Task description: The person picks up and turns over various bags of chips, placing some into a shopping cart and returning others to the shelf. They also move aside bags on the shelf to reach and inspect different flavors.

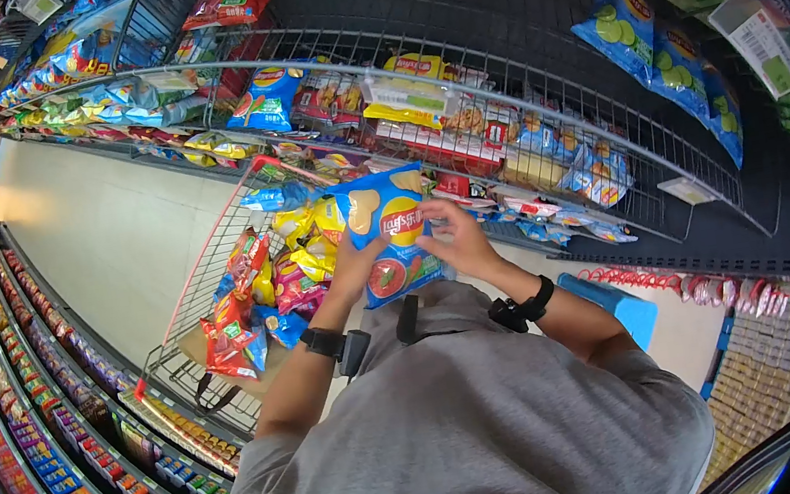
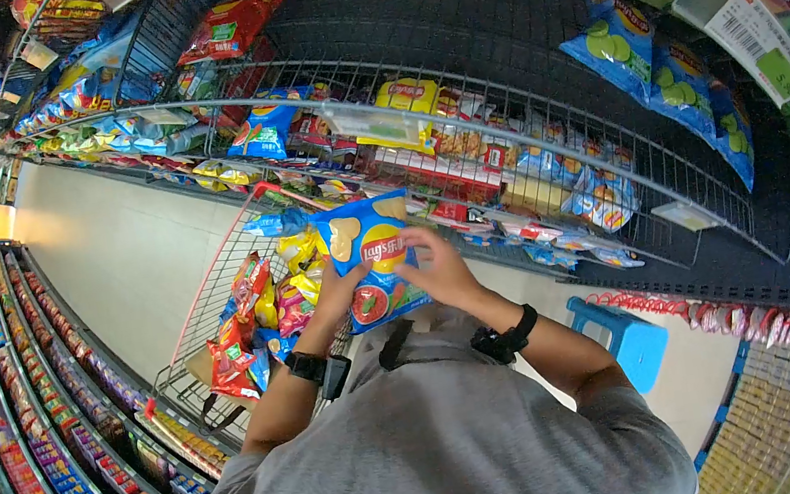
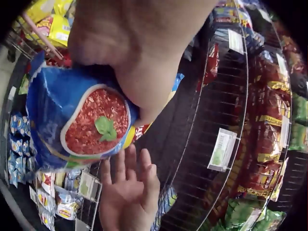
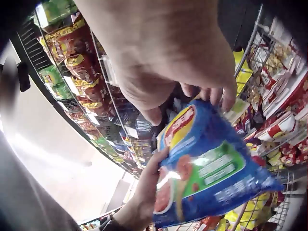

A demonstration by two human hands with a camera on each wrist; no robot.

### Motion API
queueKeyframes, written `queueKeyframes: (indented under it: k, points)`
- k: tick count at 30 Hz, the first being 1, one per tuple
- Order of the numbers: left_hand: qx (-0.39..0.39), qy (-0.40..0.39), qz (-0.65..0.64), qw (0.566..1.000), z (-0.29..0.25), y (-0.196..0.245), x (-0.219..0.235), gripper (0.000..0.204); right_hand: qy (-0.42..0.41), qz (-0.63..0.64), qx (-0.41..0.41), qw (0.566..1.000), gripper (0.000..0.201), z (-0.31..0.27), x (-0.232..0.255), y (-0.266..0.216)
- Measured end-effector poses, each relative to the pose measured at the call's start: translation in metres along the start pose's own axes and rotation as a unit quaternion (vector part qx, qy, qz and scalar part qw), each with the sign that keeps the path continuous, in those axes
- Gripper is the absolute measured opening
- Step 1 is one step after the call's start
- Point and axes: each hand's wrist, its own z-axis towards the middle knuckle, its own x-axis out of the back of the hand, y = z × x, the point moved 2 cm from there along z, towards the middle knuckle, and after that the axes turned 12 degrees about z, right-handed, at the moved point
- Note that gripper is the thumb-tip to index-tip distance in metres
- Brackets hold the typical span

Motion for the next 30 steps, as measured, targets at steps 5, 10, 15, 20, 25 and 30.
queueKeyframes:
  k: [5, 10, 15, 20, 25, 30]
  points:
    - [0.039, -0.06, -0.069, 0.995, -0.002, 0.029, -0.016, 0.056, 0.025, 0.121, -0.057, 0.991, 0.072, 0.007, 0.031, 0.004]
    - [0.016, -0.14, -0.021, 0.99, 0.027, 0.06, -0.015, 0.064, 0.006, 0.27, -0.061, 0.961, 0.061, 0.022, 0.036, -0.008]
    - [-0.087, -0.152, 0.294, 0.94, 0.094, 0.093, 0.032, 0.05, 0.089, 0.263, -0.045, 0.96, 0.057, 0.032, 0.041, -0.024]
    - [-0.209, 0.002, 0.488, 0.848, 0.196, 0.15, 0.117, 0.027, 0.163, 0.275, -0.064, 0.946, 0.058, 0.045, 0.055, -0.021]
    - [-0.311, 0.121, 0.679, 0.654, 0.334, 0.116, 0.223, 0.019, 0.23, 0.271, -0.062, 0.933, 0.062, 0.053, 0.054, -0.027]
    - [-0.119, 0.19, 0.698, 0.68, 0.385, 0.108, 0.251, 0.022, 0.256, 0.252, -0.093, 0.928, 0.062, 0.058, 0.052, -0.024]
